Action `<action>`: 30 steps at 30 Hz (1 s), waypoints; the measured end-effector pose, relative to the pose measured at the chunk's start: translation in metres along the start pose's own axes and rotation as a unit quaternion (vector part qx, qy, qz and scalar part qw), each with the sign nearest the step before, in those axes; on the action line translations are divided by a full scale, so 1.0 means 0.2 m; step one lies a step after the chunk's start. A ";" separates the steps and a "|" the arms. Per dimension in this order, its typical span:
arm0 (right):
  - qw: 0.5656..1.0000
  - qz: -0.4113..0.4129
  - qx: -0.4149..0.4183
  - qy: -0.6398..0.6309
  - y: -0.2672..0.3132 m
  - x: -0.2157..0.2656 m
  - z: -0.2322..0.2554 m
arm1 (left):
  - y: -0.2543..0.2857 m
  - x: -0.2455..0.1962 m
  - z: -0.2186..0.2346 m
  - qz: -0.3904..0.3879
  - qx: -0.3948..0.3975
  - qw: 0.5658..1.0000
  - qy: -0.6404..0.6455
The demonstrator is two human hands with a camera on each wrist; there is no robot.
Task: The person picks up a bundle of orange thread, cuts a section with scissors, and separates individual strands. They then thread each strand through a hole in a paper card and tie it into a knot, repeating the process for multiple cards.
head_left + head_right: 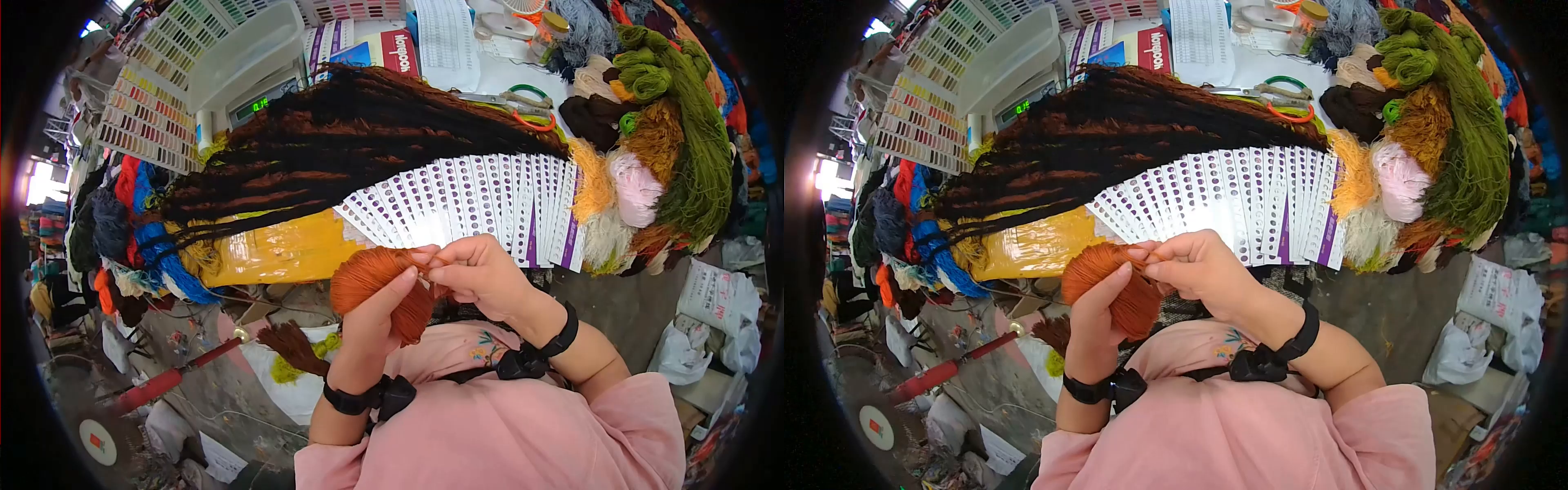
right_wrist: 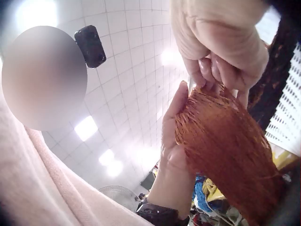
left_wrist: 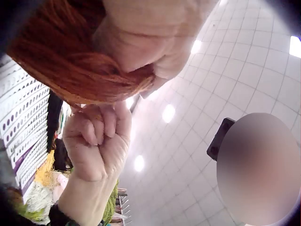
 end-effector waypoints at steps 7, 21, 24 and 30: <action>0.996 0.017 0.014 -0.083 -0.01 -0.01 0.00 | -0.02 0.04 0.03 0.013 -0.003 0.998 0.067; 0.999 0.026 0.014 -0.034 0.00 0.01 -0.02 | -0.01 0.02 0.05 -0.011 -0.014 0.998 0.067; 0.999 0.025 0.018 -0.027 0.00 0.02 -0.03 | -0.01 0.02 0.07 -0.005 -0.021 0.997 0.070; 0.999 0.030 0.014 -0.021 0.01 0.02 -0.04 | -0.01 0.02 0.07 -0.010 -0.031 0.997 0.071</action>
Point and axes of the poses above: each hand's wrist, its own y-axis away from the middle knuckle, its own z-axis out of the back of the hand, x = y × z, the point moved 10 cm from there along -y, towards the middle knuckle, and after that the axes turned 13 degrees about y, right-handed, at the moved point
